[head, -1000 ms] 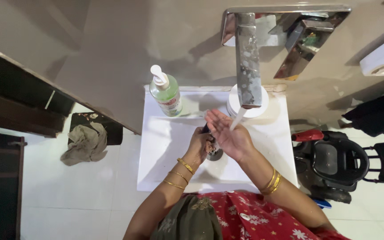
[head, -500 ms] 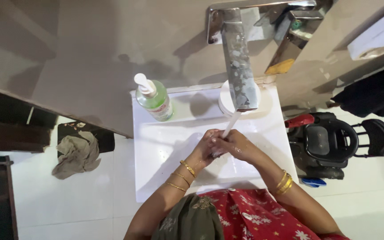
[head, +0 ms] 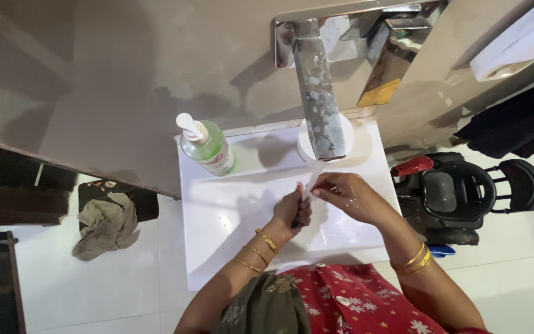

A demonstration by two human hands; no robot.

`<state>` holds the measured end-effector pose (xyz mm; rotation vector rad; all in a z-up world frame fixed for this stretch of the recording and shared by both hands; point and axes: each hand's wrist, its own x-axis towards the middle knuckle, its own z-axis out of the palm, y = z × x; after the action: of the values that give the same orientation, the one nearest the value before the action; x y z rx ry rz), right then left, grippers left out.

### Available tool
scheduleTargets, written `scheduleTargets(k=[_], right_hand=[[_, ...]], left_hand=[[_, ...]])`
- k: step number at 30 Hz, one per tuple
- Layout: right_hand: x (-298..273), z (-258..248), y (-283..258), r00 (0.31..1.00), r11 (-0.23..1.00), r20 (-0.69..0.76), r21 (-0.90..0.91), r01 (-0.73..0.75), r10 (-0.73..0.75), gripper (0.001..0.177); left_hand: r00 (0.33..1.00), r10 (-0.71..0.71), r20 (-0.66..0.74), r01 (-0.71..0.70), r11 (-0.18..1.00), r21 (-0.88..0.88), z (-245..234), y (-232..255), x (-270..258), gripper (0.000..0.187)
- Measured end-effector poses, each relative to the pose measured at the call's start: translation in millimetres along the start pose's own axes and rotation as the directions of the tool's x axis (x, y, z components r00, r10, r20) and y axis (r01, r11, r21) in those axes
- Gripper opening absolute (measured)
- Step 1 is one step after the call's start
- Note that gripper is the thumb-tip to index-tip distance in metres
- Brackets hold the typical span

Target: The person wipes the sink basin, the faucet, and the surrounding walls using a dark cloth, then applies liquid soap from a dispenser and washes their hands under the running tap.

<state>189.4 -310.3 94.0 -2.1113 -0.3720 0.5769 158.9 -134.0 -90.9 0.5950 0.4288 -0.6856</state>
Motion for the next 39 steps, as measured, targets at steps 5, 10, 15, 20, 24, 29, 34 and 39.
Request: scheduleTargets(k=[5,10,15,20,24,29,34,39], right_hand=[[4,5,1,0.991,0.949,0.076,0.305,0.082,-0.110,0.025],[1,27,-6,0.977,0.928,0.162,0.366,0.071,-0.139,0.027],[-2,19,-11,0.994,0.954,0.101,0.300,0.000,-0.031,0.026],[-3,18,-8,0.949,0.955,0.119,0.090,0.282,-0.292,0.026],[2,5,-12,0.950,0.950,0.088,-0.067,0.305,-0.299,0.018],[7,-59,-21,0.810,0.876,-0.337,-0.135,0.464,-0.481,0.025],[37,-103,-22,0.899,0.911,-0.373,0.242,0.334,-0.230,0.030],[63,-79,1,0.837,0.922,-0.389,-0.126,0.367,-0.386,0.050]], left_hand=[[0.962,-0.060,-0.268,0.089,0.991,0.100,35,15,-17,0.032],[0.966,0.197,0.168,-0.226,0.958,0.176,45,13,-25,0.023],[0.997,0.056,0.056,-0.063,0.991,0.118,60,30,-38,0.027],[0.992,0.118,0.051,-0.128,0.954,0.273,57,31,-48,0.023],[0.968,0.046,-0.245,0.004,0.980,0.201,55,30,-34,0.035],[0.918,0.276,-0.286,-0.091,0.846,0.525,46,40,-11,0.047],[0.670,0.735,0.105,-0.266,0.105,0.958,64,103,-15,0.041],[0.340,0.839,0.426,-0.131,-0.406,0.904,85,120,-24,0.064]])
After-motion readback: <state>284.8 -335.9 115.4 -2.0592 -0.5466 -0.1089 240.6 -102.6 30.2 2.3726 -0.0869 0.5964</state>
